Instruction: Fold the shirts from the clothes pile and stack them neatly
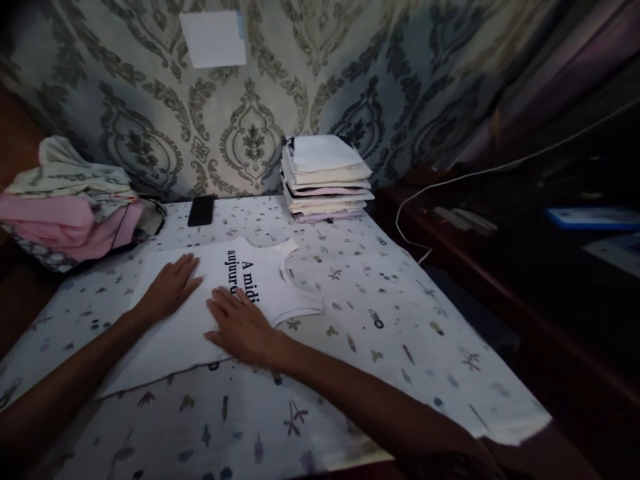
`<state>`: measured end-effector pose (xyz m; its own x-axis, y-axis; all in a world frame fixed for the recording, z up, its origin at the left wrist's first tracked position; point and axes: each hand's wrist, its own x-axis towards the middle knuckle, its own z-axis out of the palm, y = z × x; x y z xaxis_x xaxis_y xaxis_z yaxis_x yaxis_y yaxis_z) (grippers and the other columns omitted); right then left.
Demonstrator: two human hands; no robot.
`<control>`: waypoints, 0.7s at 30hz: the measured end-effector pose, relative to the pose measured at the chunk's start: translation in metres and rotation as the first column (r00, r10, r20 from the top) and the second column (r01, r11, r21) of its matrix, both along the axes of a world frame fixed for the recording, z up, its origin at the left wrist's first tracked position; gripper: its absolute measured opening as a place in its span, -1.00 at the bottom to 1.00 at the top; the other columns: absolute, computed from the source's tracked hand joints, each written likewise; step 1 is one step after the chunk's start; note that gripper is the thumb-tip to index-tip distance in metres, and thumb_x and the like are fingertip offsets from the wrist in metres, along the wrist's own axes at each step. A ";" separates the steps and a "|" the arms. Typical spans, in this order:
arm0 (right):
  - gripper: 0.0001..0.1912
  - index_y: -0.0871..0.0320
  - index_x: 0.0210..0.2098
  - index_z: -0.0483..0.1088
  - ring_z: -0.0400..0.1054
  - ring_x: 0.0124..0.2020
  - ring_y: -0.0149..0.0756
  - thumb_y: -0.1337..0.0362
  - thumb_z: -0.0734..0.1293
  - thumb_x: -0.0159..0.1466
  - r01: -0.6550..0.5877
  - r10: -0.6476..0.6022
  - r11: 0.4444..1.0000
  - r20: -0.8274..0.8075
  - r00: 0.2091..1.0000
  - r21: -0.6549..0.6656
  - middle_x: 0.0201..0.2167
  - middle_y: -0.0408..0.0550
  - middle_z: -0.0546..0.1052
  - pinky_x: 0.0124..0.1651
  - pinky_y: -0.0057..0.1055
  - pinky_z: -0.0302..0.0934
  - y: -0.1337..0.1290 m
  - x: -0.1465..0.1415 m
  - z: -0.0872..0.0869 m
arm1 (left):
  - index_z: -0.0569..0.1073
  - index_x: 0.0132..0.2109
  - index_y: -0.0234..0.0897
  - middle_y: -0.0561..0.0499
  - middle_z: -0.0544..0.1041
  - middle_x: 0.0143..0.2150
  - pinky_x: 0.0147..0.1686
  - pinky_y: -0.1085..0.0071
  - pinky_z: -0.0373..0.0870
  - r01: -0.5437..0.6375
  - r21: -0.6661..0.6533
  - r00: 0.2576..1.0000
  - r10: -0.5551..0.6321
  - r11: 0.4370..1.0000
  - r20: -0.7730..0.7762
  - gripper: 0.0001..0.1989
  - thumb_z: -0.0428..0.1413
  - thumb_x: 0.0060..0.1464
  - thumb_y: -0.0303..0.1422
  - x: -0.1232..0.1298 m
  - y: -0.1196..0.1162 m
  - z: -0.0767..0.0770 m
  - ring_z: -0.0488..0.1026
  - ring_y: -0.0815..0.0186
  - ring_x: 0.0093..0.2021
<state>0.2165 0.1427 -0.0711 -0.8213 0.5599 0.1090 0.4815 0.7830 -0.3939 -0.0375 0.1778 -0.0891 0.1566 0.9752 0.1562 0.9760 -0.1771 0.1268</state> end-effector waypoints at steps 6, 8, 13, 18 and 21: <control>-0.40 0.14 0.41 0.06 -0.08 0.47 -0.08 0.01 0.10 0.48 0.252 -0.252 0.967 0.016 0.967 0.024 0.45 0.11 0.09 0.46 0.02 -0.12 0.007 0.090 -0.015 | 0.18 0.39 -0.39 -0.29 0.11 0.47 0.36 -0.05 0.03 -0.068 -0.091 0.995 0.061 0.994 -0.077 -0.38 -0.24 0.35 -0.11 -0.002 -0.001 0.001 0.00 0.01 0.48; -0.44 0.07 0.40 0.08 -0.04 0.45 -0.09 0.03 0.10 0.48 0.313 -0.312 0.949 -0.030 0.950 0.041 0.44 0.05 0.12 0.45 0.04 -0.09 0.003 0.113 -0.018 | 0.15 0.40 -0.41 -0.30 0.10 0.47 0.36 -0.08 0.03 -0.074 -0.106 0.994 0.065 0.992 -0.085 -0.36 -0.24 0.35 -0.10 0.006 0.001 0.006 -0.03 0.00 0.49; -0.55 0.05 0.26 0.28 0.14 0.36 -0.07 0.09 0.09 0.48 0.499 -0.490 0.867 -0.174 0.854 0.007 0.35 0.07 0.28 0.35 0.06 0.09 -0.001 0.148 -0.023 | 0.06 0.44 -0.39 -0.27 0.02 0.50 0.39 -0.05 -0.06 0.059 -0.155 0.996 -0.067 0.986 -0.053 -0.30 -0.20 0.35 -0.03 0.062 0.007 0.009 -0.10 0.00 0.50; -0.66 0.16 0.03 0.42 0.30 0.07 0.02 0.14 0.17 0.41 0.648 -0.630 0.762 -0.223 0.744 0.007 -0.02 0.15 0.47 0.15 0.01 0.24 0.007 0.159 -0.017 | 0.02 0.46 -0.36 -0.28 -0.04 0.51 0.43 -0.04 -0.19 0.325 -0.214 0.945 -0.323 0.921 0.048 -0.22 -0.21 0.32 0.10 0.147 -0.007 0.009 -0.17 0.01 0.51; -0.78 0.14 -0.13 0.41 0.30 -0.04 0.02 0.15 0.24 0.36 0.660 -0.644 0.751 -0.196 0.740 0.026 -0.14 0.11 0.45 0.08 -0.02 0.24 0.011 0.160 -0.015 | -0.02 0.46 -0.32 -0.28 -0.03 0.51 0.43 -0.01 -0.19 0.490 -0.186 0.871 -0.471 0.851 0.139 -0.23 -0.21 0.33 0.09 0.176 -0.031 0.013 -0.14 0.06 0.51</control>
